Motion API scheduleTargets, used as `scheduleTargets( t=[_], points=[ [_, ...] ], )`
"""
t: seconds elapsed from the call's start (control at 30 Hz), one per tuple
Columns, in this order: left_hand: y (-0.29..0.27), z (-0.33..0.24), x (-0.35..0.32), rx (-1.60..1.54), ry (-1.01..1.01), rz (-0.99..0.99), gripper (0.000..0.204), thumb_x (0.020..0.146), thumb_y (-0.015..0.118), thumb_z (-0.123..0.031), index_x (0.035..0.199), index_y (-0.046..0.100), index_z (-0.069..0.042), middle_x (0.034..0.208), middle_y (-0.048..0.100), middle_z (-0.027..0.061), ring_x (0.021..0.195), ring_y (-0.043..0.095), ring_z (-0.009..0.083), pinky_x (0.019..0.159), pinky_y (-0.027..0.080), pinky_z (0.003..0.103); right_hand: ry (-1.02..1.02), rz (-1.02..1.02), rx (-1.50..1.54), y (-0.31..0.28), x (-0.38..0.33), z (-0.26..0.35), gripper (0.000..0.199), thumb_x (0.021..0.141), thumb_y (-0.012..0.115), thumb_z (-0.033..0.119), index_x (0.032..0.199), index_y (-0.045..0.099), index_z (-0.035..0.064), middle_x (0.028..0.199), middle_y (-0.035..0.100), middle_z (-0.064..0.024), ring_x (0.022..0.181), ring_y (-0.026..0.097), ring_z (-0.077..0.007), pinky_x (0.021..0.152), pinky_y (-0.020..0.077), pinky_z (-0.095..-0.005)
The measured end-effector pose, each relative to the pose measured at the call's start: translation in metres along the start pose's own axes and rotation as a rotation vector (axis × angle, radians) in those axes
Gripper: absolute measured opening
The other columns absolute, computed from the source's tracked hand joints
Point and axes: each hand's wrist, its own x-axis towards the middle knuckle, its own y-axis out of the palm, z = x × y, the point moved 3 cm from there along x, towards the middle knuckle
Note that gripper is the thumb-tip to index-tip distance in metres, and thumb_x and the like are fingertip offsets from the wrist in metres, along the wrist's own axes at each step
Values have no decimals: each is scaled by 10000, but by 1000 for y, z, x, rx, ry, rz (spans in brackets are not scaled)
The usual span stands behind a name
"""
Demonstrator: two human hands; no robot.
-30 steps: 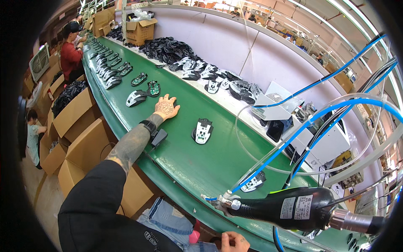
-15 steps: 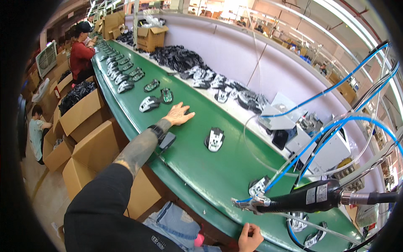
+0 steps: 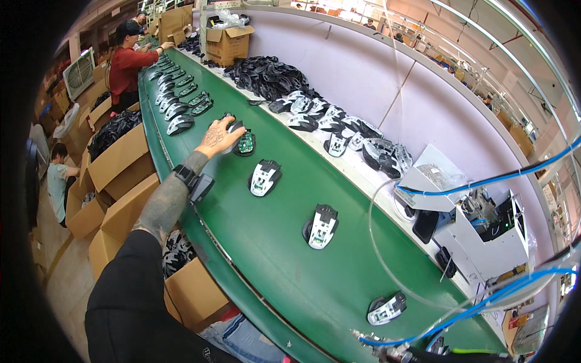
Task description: Assembling computer mice using a pneumatic screwdriver on an assembly line.
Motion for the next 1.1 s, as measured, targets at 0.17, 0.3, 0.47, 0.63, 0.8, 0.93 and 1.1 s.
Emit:
scheduleTargets(
  t=[0.17,0.3,0.47,0.63,0.8,0.93,1.1],
  points=[
    [49,-33,28,264,-182,138,680,793,535,-543,1305,464,-101,1334,341,270,1163,454,432,935,428,472,-83,-25,-31,8,-9,-32,158,794,704,148,757,626,16,536,543,-73,445,469,-157,453,412,-291],
    [53,-31,24,268,-179,142,666,790,540,-536,1287,492,-96,1399,298,229,1163,440,456,934,427,477,-61,-36,-61,10,-11,-41,220,789,698,188,703,607,8,530,539,-94,448,463,-180,462,410,-322],
    [39,-20,21,291,86,339,673,749,576,-458,1320,467,-119,1377,362,237,1211,434,378,1007,382,401,-74,-30,-59,15,-16,-53,222,792,684,182,697,609,-4,539,540,-105,456,471,-205,472,413,-341],
    [40,-14,-2,182,344,460,594,753,591,-383,1291,504,-147,1372,413,181,1228,435,344,1022,367,371,-168,-125,-75,15,-23,-59,163,796,680,155,796,638,-3,558,546,-100,468,473,-188,472,415,-325],
    [41,-19,-16,268,318,140,554,800,568,-504,1218,570,-141,1312,481,185,1231,430,347,1029,355,388,-78,-152,-219,14,-21,-38,201,814,670,189,759,623,2,576,560,-117,478,489,-236,488,423,-342],
    [37,-9,-3,-56,317,431,627,889,413,-586,1300,503,-121,1391,381,210,1295,355,341,1089,263,361,-8,-124,-48,5,-14,3,218,836,656,208,776,637,-1,635,608,-154,532,555,-279,519,446,-364],
    [-26,89,29,155,234,-304,591,705,690,-376,1210,522,-118,1342,412,192,1267,360,346,1055,312,412,-38,-187,-61,-2,-28,5,196,825,668,186,791,648,-6,649,622,-152,539,561,-262,523,452,-364]
  ],
)
